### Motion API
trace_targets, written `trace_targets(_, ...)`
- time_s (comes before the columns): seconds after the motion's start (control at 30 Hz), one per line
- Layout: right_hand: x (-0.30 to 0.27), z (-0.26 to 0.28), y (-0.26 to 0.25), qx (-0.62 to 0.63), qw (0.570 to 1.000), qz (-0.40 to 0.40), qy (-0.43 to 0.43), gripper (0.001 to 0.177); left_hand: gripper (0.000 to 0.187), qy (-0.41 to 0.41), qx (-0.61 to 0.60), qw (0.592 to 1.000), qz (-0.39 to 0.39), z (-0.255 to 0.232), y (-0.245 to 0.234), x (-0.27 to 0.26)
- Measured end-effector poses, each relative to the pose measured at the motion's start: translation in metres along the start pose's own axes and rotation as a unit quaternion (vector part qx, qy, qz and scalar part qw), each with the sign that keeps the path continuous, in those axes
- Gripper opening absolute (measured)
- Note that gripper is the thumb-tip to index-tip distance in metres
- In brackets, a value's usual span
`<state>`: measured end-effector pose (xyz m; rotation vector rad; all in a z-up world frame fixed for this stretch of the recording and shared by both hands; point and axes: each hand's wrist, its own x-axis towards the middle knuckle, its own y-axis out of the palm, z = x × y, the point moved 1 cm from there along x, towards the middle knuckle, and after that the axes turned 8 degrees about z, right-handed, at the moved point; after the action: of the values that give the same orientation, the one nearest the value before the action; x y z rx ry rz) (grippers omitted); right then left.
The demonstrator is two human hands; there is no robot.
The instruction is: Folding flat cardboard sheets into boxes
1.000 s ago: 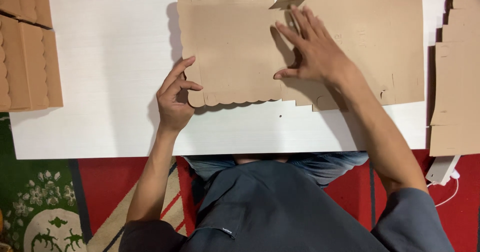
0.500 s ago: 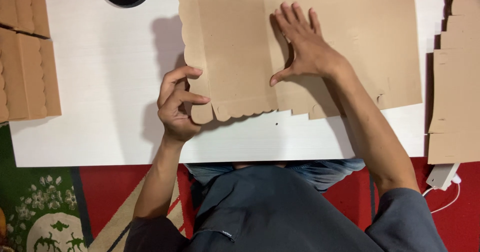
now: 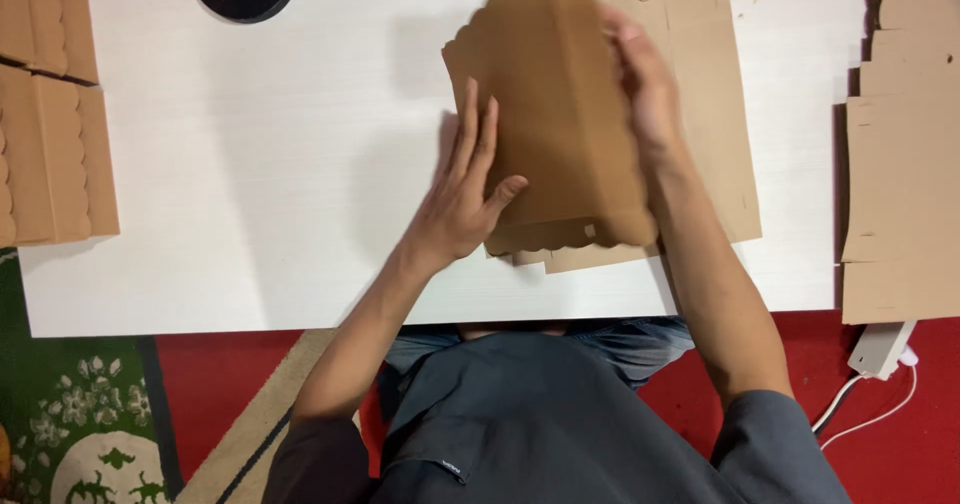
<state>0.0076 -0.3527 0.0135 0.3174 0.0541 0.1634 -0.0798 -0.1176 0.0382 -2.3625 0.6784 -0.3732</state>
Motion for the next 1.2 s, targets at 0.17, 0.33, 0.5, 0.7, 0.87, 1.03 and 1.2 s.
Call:
trace_targets(0.17, -0.029, 0.077, -0.011, -0.226, 0.954, -0.057, -0.187, 0.051, 0.084, -0.021, 0.209, 0.977, 0.031, 0.016, 0.029, 0.001)
trace_targets(0.33, -0.039, 0.004, 0.026, -0.536, 0.812, 0.057, -0.224, 0.043, 0.079, -0.051, 0.347, 0.934, 0.068, 0.025, 0.042, 0.007)
trace_targets(0.5, -0.050, -0.045, 0.042, -0.671, 0.693, 0.127, -0.231, 0.046, 0.091, -0.051, 0.328, 0.939, 0.093, 0.032, 0.022, 0.012)
trace_targets(0.7, -0.066, -0.042, 0.052, -0.680, 0.693, 0.089, -0.223, 0.045, 0.083, -0.112, 0.371, 0.917, 0.099, 0.015, 0.031, 0.004)
trace_targets(0.87, -0.076, -0.049, 0.050, -0.741, 0.636, 0.115, -0.184, 0.053, 0.063, -0.186, 0.332, 0.923, 0.060, -0.001, 0.059, -0.006)
trace_targets(1.03, -0.085, -0.049, 0.040, -0.754, 0.624, 0.120, -0.169, 0.047, 0.072, -0.121, 0.276, 0.947, 0.111, 0.034, 0.031, 0.008)
trace_targets(1.2, -0.071, -0.037, 0.044, -0.735, 0.652, 0.067, -0.174, 0.044, 0.072, -0.052, 0.209, 0.946, 0.244, 0.068, 0.002, 0.014)
